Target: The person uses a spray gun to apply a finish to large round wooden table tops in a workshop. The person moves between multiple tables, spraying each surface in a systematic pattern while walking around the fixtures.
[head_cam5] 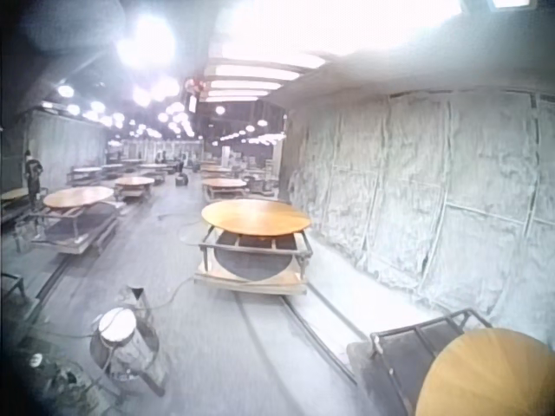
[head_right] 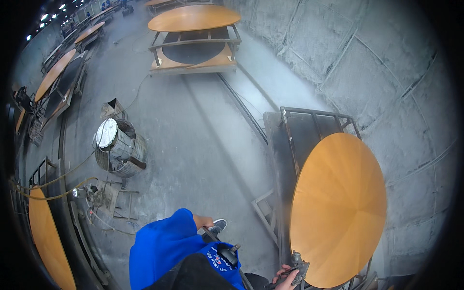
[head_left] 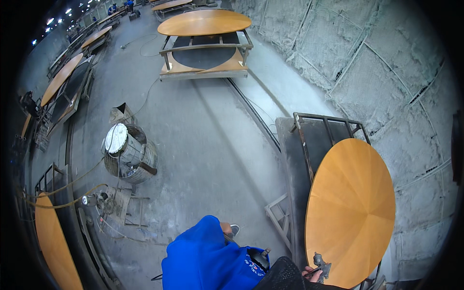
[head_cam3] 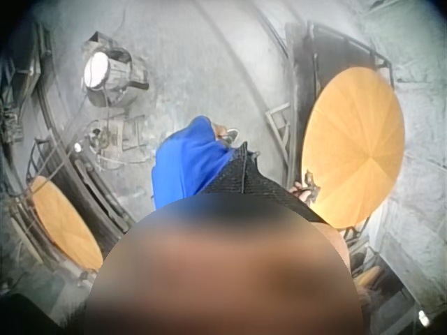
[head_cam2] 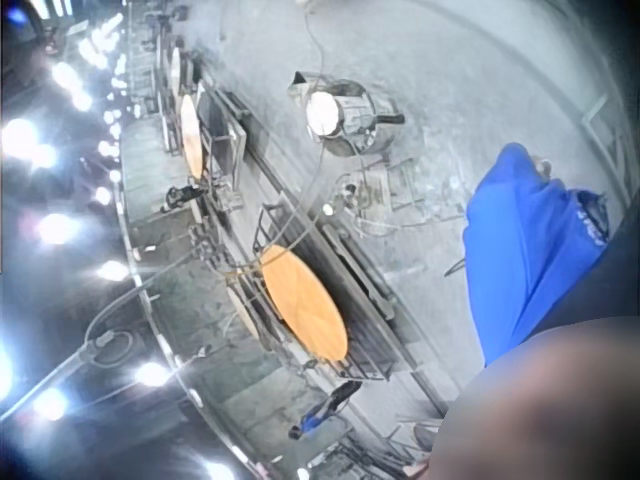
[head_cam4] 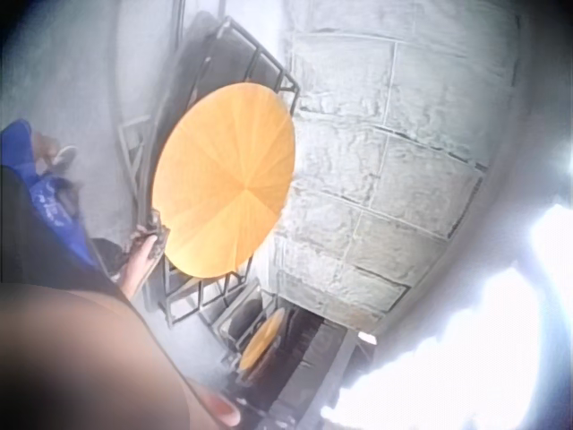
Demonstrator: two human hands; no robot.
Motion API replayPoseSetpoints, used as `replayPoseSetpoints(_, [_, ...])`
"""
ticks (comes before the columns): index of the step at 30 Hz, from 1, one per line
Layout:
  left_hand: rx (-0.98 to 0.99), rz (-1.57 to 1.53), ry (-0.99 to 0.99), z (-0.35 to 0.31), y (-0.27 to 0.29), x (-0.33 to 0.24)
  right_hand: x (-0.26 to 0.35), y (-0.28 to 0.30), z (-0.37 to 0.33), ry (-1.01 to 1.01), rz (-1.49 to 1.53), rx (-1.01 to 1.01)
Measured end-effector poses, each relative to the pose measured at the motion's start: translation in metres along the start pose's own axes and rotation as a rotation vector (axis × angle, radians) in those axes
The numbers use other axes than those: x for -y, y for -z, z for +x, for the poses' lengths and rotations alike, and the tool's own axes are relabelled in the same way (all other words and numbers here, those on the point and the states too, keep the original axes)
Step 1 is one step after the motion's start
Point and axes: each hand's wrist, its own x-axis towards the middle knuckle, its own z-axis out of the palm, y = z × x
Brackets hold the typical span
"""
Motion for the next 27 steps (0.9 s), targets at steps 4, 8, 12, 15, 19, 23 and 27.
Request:
replayPoseSetpoints(4, [-0.003,0.010,0.019,0.000,-0.010,-0.006,-0.004,0.054,0.046,-0.239,-0.020,0.316])
replayPoseSetpoints(8, [-0.025,0.012,0.036,-0.006,-0.015,-0.012,-0.027,0.074,0.071,-0.170,0.120,0.424])
replayPoseSetpoints(12, [-0.038,0.023,0.060,-0.007,-0.024,-0.019,-0.021,0.062,0.079,-0.238,0.268,0.380])
replayPoseSetpoints(15, [-0.030,0.062,0.078,-0.004,-0.033,-0.032,-0.006,0.057,0.072,-0.213,0.216,0.382])
replayPoseSetpoints(19, [-0.003,0.138,0.069,0.000,-0.051,-0.053,0.018,0.059,0.052,-0.247,0.180,0.446])
replayPoseSetpoints(23, [0.010,0.248,-0.023,0.016,-0.067,-0.062,0.067,0.042,0.019,-0.276,-0.043,0.395])
replayPoseSetpoints(27, [0.082,0.561,-0.321,0.050,-0.074,-0.057,0.122,0.027,-0.020,-0.303,-0.271,0.368])
